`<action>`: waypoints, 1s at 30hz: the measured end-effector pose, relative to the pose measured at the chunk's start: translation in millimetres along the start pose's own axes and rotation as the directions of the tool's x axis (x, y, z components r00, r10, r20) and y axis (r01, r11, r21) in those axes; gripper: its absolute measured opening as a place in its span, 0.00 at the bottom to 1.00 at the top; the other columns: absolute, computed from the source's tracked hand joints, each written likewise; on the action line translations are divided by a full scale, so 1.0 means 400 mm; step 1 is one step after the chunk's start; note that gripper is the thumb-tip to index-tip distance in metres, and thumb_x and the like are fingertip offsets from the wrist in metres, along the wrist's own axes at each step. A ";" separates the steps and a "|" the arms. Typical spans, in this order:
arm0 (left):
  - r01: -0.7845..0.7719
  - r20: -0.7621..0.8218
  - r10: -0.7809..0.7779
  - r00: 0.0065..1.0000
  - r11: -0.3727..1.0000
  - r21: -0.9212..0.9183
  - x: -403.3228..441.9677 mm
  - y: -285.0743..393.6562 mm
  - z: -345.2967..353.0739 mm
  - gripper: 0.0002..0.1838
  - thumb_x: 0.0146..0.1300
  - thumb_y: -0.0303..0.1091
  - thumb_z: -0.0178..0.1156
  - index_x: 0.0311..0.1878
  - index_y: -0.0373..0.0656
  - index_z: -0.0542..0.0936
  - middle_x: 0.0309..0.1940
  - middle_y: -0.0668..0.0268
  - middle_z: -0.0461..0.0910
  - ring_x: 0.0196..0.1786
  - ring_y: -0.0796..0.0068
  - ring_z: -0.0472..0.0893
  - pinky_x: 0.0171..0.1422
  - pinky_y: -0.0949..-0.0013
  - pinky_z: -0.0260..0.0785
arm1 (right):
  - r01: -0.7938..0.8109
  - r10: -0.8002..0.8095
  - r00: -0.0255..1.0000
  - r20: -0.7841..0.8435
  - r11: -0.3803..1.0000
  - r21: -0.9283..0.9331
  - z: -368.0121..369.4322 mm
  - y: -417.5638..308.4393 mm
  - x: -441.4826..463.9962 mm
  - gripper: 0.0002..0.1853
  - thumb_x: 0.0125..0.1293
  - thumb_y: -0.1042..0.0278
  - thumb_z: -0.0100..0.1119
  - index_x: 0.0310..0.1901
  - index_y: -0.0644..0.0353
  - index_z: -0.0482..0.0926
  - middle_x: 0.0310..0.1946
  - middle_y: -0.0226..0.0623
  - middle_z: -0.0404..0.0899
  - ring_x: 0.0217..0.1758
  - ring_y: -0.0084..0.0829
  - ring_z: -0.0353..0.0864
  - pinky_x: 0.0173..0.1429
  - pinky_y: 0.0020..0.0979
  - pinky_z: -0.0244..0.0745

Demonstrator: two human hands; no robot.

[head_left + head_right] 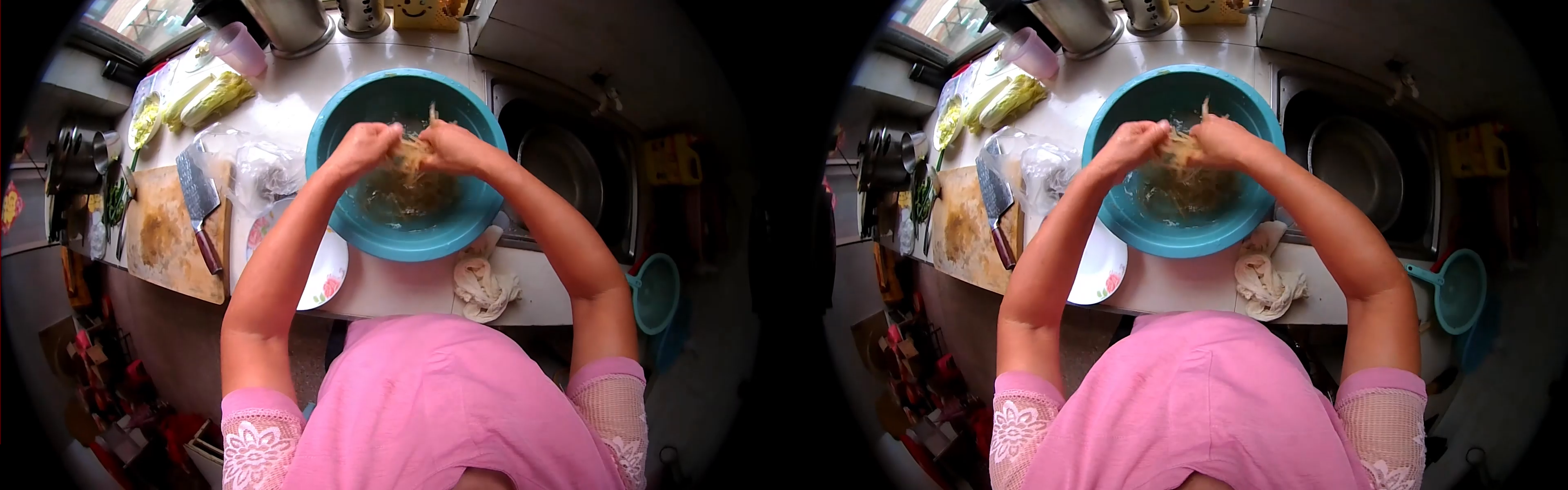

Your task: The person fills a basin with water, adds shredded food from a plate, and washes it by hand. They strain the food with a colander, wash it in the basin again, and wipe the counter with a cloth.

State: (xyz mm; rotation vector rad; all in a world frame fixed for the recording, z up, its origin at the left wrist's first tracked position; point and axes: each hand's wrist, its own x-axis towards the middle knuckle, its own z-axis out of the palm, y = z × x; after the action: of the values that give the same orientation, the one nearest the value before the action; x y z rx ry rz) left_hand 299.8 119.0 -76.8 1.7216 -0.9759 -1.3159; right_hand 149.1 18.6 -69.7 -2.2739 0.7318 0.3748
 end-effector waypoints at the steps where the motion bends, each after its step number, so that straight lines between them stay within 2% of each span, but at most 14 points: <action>1: -0.118 0.082 0.106 0.991 0.980 0.162 0.005 -0.026 0.001 0.12 0.57 0.38 0.55 0.36 0.38 0.77 0.26 0.63 0.75 0.33 0.74 0.74 0.39 0.70 0.67 | -0.007 -0.003 0.999 -0.053 0.982 -0.189 0.022 0.010 -0.014 0.25 0.48 0.54 0.63 0.47 0.56 0.72 0.43 0.49 0.72 0.42 0.45 0.75 0.46 0.38 0.71; 3: -0.343 0.229 0.256 0.939 0.701 0.625 0.018 -0.122 0.016 0.22 0.47 0.30 0.59 0.49 0.38 0.73 0.43 0.49 0.72 0.49 0.54 0.72 0.56 0.64 0.64 | -0.066 0.083 0.996 0.026 0.917 -0.394 0.072 0.013 -0.031 0.43 0.39 0.57 0.69 0.59 0.51 0.59 0.58 0.51 0.56 0.55 0.52 0.65 0.53 0.42 0.69; 4: -0.120 0.208 -0.056 0.977 0.661 0.741 -0.028 -0.079 0.044 0.30 0.45 0.33 0.61 0.56 0.43 0.68 0.55 0.46 0.61 0.57 0.46 0.64 0.59 0.58 0.61 | -0.033 0.046 0.999 0.019 0.896 -0.443 0.125 0.021 -0.037 0.37 0.43 0.59 0.66 0.57 0.52 0.62 0.55 0.50 0.59 0.54 0.53 0.65 0.53 0.43 0.69; 6: -0.046 0.130 -0.191 0.973 0.391 0.919 -0.055 -0.084 0.110 0.33 0.45 0.35 0.61 0.58 0.42 0.64 0.58 0.48 0.56 0.57 0.44 0.63 0.58 0.56 0.62 | -0.063 0.074 0.997 0.006 0.883 -0.466 0.210 0.025 -0.015 0.34 0.47 0.60 0.61 0.58 0.52 0.60 0.58 0.52 0.55 0.55 0.56 0.63 0.53 0.43 0.69; 8: -0.064 0.077 -0.034 0.996 0.279 0.958 -0.021 -0.157 0.153 0.28 0.49 0.36 0.57 0.54 0.37 0.65 0.57 0.48 0.57 0.55 0.42 0.64 0.51 0.55 0.68 | -0.087 0.035 0.994 -0.108 0.845 -0.528 0.218 0.025 0.010 0.28 0.50 0.62 0.56 0.55 0.54 0.66 0.55 0.52 0.62 0.54 0.51 0.68 0.51 0.42 0.70; 10: 0.026 -0.075 0.076 0.994 0.511 0.859 0.029 -0.201 0.162 0.21 0.51 0.36 0.54 0.50 0.43 0.73 0.54 0.51 0.66 0.49 0.45 0.71 0.48 0.56 0.69 | 0.133 -0.145 0.978 -0.153 0.987 -0.085 0.206 0.048 0.067 0.18 0.50 0.62 0.56 0.44 0.58 0.76 0.43 0.51 0.74 0.47 0.44 0.75 0.49 0.40 0.70; 15: 0.020 0.018 -0.025 1.000 0.971 0.240 0.039 -0.119 0.072 0.08 0.54 0.26 0.52 0.35 0.37 0.78 0.28 0.60 0.78 0.29 0.72 0.78 0.34 0.70 0.71 | -0.067 0.098 0.988 -0.116 0.967 0.247 0.116 0.043 0.056 0.11 0.51 0.72 0.46 0.31 0.67 0.78 0.21 0.54 0.76 0.24 0.42 0.79 0.26 0.36 0.73; 20: 0.128 0.098 -0.103 0.990 0.944 -0.305 -0.031 0.003 0.014 0.14 0.63 0.40 0.49 0.28 0.40 0.75 0.22 0.67 0.75 0.23 0.79 0.76 0.26 0.75 0.70 | 0.040 0.161 0.943 -0.290 0.812 0.582 0.049 -0.001 0.012 0.14 0.57 0.68 0.44 0.34 0.68 0.77 0.22 0.44 0.77 0.23 0.34 0.78 0.29 0.32 0.73; 21: 0.102 0.121 -0.059 0.991 0.913 -0.394 -0.024 -0.005 0.007 0.17 0.62 0.46 0.51 0.26 0.41 0.73 0.20 0.68 0.74 0.20 0.80 0.74 0.22 0.76 0.68 | -0.136 0.297 0.947 -0.125 0.720 0.680 0.013 -0.037 -0.012 0.17 0.59 0.60 0.46 0.35 0.66 0.78 0.23 0.40 0.76 0.25 0.30 0.76 0.34 0.31 0.72; 24: 0.168 0.214 -0.099 0.972 0.928 -0.333 -0.021 0.003 -0.007 0.16 0.59 0.42 0.55 0.41 0.37 0.73 0.33 0.62 0.76 0.32 0.78 0.76 0.34 0.74 0.71 | -0.149 0.179 0.983 -0.027 0.881 0.448 -0.019 -0.002 -0.009 0.17 0.55 0.57 0.53 0.35 0.65 0.78 0.27 0.41 0.77 0.32 0.30 0.77 0.39 0.30 0.72; 26: -0.011 0.217 0.017 0.976 1.000 -0.026 -0.037 0.015 0.003 0.20 0.56 0.35 0.59 0.49 0.37 0.70 0.39 0.61 0.75 0.41 0.73 0.75 0.46 0.71 0.70 | 0.153 -0.143 0.972 -0.188 0.987 0.040 0.019 0.072 0.008 0.24 0.46 0.65 0.61 0.47 0.62 0.72 0.37 0.49 0.76 0.39 0.44 0.78 0.46 0.36 0.72; 27: -0.081 0.122 0.051 0.991 0.964 0.253 -0.002 -0.059 0.013 0.27 0.51 0.31 0.61 0.55 0.38 0.66 0.38 0.61 0.76 0.44 0.69 0.75 0.49 0.71 0.68 | 0.064 -0.087 0.978 -0.190 0.990 -0.122 0.048 0.066 -0.012 0.25 0.47 0.66 0.60 0.49 0.62 0.70 0.41 0.50 0.73 0.40 0.46 0.77 0.47 0.37 0.72; 28: -0.078 0.208 -0.016 0.978 0.897 0.436 0.021 -0.114 0.016 0.40 0.40 0.36 0.67 0.59 0.40 0.61 0.52 0.42 0.64 0.52 0.46 0.70 0.54 0.61 0.67 | -0.027 -0.033 0.978 -0.205 0.959 -0.282 0.077 0.053 -0.036 0.27 0.47 0.68 0.58 0.52 0.61 0.67 0.46 0.51 0.70 0.42 0.48 0.76 0.47 0.38 0.72; 30: 0.009 0.134 -0.178 0.975 0.632 0.775 -0.030 -0.096 0.076 0.44 0.36 0.36 0.68 0.60 0.42 0.58 0.57 0.43 0.55 0.55 0.43 0.65 0.57 0.57 0.65 | -0.088 0.100 0.995 0.010 0.913 -0.399 0.149 0.073 -0.021 0.29 0.47 0.70 0.56 0.55 0.58 0.64 0.50 0.51 0.64 0.43 0.52 0.75 0.46 0.39 0.73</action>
State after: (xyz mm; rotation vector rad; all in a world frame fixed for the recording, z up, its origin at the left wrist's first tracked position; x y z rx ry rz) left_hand 273.0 142.9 -112.3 2.3204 -1.7859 -1.2227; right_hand 121.5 46.5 -123.9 -2.6107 0.8099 0.6533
